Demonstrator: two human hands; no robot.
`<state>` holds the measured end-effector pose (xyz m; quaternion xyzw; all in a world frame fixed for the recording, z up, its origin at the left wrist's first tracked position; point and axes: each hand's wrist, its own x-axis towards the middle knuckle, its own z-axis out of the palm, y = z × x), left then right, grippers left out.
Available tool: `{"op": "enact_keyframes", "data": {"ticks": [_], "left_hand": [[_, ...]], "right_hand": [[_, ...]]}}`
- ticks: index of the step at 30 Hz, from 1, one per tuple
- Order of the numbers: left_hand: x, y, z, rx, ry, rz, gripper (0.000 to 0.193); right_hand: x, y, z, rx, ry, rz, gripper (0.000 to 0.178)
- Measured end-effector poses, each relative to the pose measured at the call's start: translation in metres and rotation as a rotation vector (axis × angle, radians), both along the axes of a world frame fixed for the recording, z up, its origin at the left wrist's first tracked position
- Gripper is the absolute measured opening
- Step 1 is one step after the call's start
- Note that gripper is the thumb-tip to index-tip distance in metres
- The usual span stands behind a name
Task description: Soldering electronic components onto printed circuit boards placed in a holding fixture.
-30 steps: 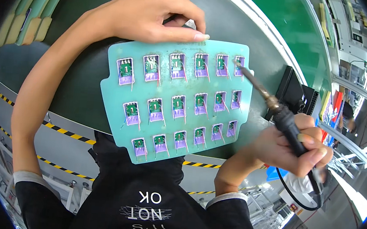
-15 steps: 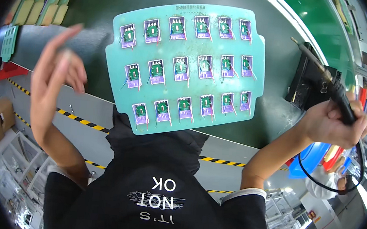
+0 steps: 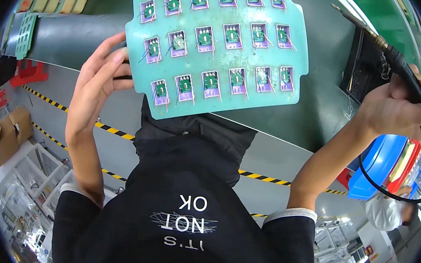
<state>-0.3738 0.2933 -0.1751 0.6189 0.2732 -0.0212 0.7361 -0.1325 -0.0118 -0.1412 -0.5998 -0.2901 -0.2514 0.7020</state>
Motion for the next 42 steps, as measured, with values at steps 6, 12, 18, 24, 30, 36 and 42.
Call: {"op": "enact_keyframes", "data": {"ticks": [6,12,18,24,30,36,42], "left_hand": [[0.013,-0.002,0.003,0.102,0.092,-0.079,0.046],[0.013,-0.002,-0.001,0.077,0.101,-0.066,0.044],[0.013,-0.005,0.0,0.007,0.073,-0.03,0.04],[0.015,-0.009,0.005,-0.032,0.045,-0.03,0.036],[0.015,-0.001,0.002,-0.091,0.063,-0.041,0.037],[0.019,0.002,0.004,-0.157,0.078,-0.131,0.039],[0.023,-0.003,0.009,-0.09,0.096,-0.078,0.048]], "right_hand": [[-0.003,0.0,0.002,0.02,-0.008,-0.019,0.024],[0.001,-0.004,-0.003,-0.044,-0.104,-0.052,0.024],[0.006,-0.016,-0.003,-0.012,-0.065,0.028,0.03],[-0.002,0.0,-0.003,-0.04,-0.128,-0.153,0.028],[-0.001,-0.006,-0.003,0.018,-0.103,-0.096,0.029],[-0.001,-0.005,-0.006,0.016,-0.102,-0.114,0.029],[-0.001,0.0,-0.007,0.056,-0.126,-0.185,0.029]]}}
